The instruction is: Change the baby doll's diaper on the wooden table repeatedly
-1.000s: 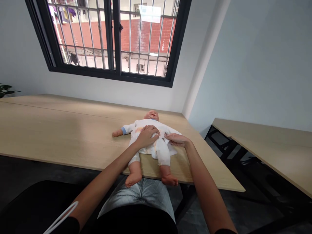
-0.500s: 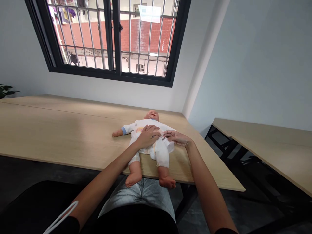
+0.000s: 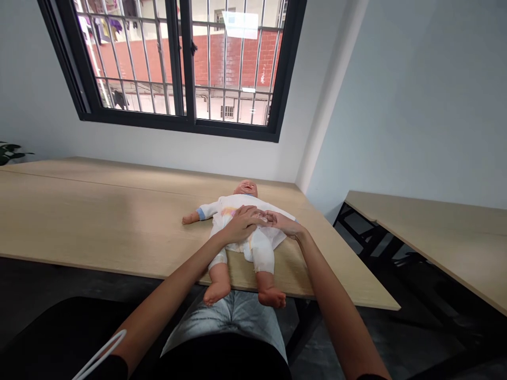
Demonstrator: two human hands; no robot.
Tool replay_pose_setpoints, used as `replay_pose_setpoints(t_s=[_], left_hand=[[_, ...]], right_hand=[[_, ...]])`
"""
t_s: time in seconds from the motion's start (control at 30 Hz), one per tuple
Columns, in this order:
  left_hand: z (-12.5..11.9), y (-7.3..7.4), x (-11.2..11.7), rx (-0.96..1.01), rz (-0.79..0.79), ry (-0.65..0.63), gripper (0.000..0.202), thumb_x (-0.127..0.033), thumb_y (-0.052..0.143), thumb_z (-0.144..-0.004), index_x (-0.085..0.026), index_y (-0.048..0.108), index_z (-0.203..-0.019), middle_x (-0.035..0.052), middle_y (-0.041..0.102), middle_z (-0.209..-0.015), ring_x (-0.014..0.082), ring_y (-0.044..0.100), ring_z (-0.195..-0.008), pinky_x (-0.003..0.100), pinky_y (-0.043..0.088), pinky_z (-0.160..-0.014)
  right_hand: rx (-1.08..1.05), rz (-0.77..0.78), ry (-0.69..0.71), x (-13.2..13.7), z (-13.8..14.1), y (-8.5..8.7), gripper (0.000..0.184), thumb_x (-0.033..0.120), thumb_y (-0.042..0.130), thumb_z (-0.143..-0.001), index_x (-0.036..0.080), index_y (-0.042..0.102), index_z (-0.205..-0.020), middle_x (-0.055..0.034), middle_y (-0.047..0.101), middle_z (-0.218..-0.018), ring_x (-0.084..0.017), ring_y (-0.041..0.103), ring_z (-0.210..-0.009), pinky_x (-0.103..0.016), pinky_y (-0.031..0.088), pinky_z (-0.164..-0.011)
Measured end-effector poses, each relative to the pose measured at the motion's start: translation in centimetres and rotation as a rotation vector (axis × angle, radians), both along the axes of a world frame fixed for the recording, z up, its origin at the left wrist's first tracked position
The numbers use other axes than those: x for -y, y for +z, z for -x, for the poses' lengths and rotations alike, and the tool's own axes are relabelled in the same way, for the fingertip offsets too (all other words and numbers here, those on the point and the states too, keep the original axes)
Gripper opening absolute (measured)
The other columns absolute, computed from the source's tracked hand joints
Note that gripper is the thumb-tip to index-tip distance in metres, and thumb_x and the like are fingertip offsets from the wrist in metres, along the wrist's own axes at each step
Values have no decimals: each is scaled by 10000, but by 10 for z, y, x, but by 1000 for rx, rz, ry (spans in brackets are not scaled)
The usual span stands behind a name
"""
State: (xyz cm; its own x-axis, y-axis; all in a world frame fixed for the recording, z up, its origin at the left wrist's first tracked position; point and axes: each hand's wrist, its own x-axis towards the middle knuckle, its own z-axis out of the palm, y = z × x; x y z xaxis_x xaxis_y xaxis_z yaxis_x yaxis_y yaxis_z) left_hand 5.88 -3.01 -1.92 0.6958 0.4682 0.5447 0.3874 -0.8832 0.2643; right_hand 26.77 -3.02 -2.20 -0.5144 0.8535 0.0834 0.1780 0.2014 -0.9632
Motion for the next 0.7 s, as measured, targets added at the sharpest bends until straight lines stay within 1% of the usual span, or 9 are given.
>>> replay_pose_setpoints(t_s=[0.07, 0.17, 0.23, 0.3, 0.4, 0.47, 0.6, 0.7], left_hand=[[0, -2, -2, 2, -2, -1, 424, -108, 404, -813, -282, 690, -1074, 33, 568, -1258, 225, 388, -1250, 435, 324, -1065], [0, -3, -4, 21, -16, -20, 408, -106, 411, -811, -265, 683, -1072, 31, 599, -1206, 216, 418, -1214, 428, 325, -1064], [1, -3, -4, 43, -25, -38, 418, -102, 418, -806, -266, 678, -1090, 33, 600, -1194, 209, 429, -1202, 414, 324, -1064], [1, -3, -4, 55, -26, -63, 432, -98, 418, -807, -277, 680, -1101, 35, 586, -1211, 205, 430, -1204, 404, 322, -1066], [2, -2, -3, 40, -13, -120, 418, -105, 404, -839, -315, 711, -1029, 13, 551, -1268, 198, 408, -1235, 401, 291, -1087], [2, -2, -2, 25, -3, -139, 407, -100, 406, -844, -321, 728, -959, 0, 538, -1282, 193, 389, -1256, 400, 271, -1099], [1, -2, -2, 25, 22, -96, 360, -107, 417, -835, -281, 730, -869, 26, 568, -1196, 202, 412, -1222, 397, 302, -1079], [0, -2, -2, 76, 43, -105, 330, -129, 429, -842, -257, 733, -828, 50, 578, -1143, 209, 444, -1184, 393, 327, -1063]], right_hand=[[-45, 27, -17, -4, 0, -3, 481, 263, 735, -673, 136, 510, -1079, -80, 585, -1041, -167, 524, -974, -276, 426, -822], [-68, 39, -74, -5, 1, -4, 471, 247, 757, -634, 146, 506, -1020, -39, 583, -955, -132, 517, -867, -246, 414, -763], [-73, 27, -97, -3, 2, 0, 458, 261, 755, -642, 156, 510, -1014, -25, 586, -953, -118, 520, -864, -238, 405, -787], [-99, 29, -89, 2, 4, 5, 453, 253, 754, -635, 166, 516, -1010, -25, 591, -1008, -118, 533, -920, -238, 397, -835], [-102, 63, -64, 9, 8, 10, 473, 191, 750, -604, 176, 525, -1020, -30, 585, -1090, -131, 538, -992, -240, 406, -842], [-80, 76, -70, 10, 10, 11, 490, 157, 754, -578, 175, 533, -1015, -30, 582, -1098, -136, 539, -997, -241, 416, -829], [-92, 80, -89, 8, 11, 10, 514, 155, 789, -536, 169, 528, -978, -23, 586, -1047, -134, 549, -962, -257, 430, -841], [-61, 77, -65, 6, 7, 10, 495, 194, 787, -570, 161, 522, -986, -25, 597, -972, -136, 563, -918, -274, 442, -829]])
